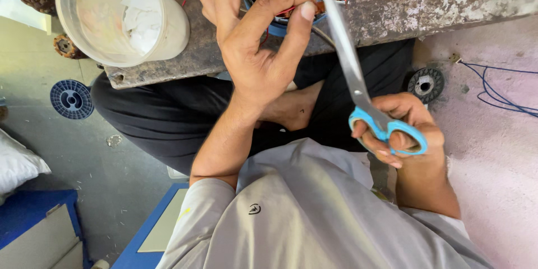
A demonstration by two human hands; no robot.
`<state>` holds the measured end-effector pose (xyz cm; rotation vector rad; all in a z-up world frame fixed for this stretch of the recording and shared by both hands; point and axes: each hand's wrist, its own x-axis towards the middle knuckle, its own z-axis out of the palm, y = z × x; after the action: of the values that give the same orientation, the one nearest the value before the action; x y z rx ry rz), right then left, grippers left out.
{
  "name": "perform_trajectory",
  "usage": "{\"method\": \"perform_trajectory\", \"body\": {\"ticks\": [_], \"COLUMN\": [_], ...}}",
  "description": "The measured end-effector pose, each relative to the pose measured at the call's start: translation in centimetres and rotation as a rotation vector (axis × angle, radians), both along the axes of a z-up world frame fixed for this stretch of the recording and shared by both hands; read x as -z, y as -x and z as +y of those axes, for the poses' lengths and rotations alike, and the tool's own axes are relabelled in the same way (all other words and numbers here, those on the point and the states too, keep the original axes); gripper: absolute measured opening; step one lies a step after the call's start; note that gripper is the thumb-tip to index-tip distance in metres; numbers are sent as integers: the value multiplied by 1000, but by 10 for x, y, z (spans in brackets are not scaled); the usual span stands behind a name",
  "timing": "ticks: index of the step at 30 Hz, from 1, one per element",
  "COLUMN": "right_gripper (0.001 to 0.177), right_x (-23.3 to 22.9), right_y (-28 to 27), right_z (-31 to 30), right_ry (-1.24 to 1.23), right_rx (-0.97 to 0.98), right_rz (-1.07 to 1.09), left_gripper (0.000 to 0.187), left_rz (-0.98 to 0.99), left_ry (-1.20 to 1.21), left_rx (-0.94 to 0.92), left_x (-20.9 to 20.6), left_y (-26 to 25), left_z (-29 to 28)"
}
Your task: The person winds copper wire into the slots of a motor stator, using a spool and blue-handled scissors to cut the wire. They insert the wire ends into the stator slots and trim excess wire repeatedly.
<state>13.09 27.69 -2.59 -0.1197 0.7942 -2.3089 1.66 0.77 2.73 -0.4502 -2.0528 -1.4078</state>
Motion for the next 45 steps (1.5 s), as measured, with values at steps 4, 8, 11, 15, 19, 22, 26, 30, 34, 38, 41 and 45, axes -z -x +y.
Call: {"method": "perform_trajectory", "body": {"ticks": [4,8,11,15,19,22,26,30,34,38,41,45], "right_gripper": [50,37,35,27,27,28,32,44,45,33,27,22], "right_x": [-32,-41,-42,-52,-75,-100,-124,-130,-131,-137,-141,-134], "right_y": [1,11,31,63,82,85,94,120,146,153,140,117], "right_z": [22,44,55,58,43,19,-24,-51,-61,-70,-77,-85], "right_ry": [-578,-1742,-2021,-2288,-2495,-2472,-1846,-1436,-1461,-1487,-1460,-1354], "right_rx": [341,551,569,289,20,67,417,504,472,526,650,852], "right_rz": [383,723,902,1016,1188,1299,1271,1276,1427,1397,1365,1345], "left_gripper": [18,33,28,22,18,17,20,47,66,50,31,30], "left_rz": [-8,-10,27,62,61,53,19,-40,-129,-347,-361,-472], "left_ry": [32,7,-4,84,131,139,156,98,21,-121,-155,-266], "left_rx": [30,88,111,77,30,17,23,-21,-81,8,46,135], "left_x": [-5,-7,-8,-9,-12,-16,-22,-25,-7,23,35,25], "left_y": [-1,-3,-2,-3,-3,-3,-6,-18,-31,-33,-37,-35], "left_z": [-6,-16,-19,-19,-15,-15,-16,-20,-28,-36,-43,-58]}}
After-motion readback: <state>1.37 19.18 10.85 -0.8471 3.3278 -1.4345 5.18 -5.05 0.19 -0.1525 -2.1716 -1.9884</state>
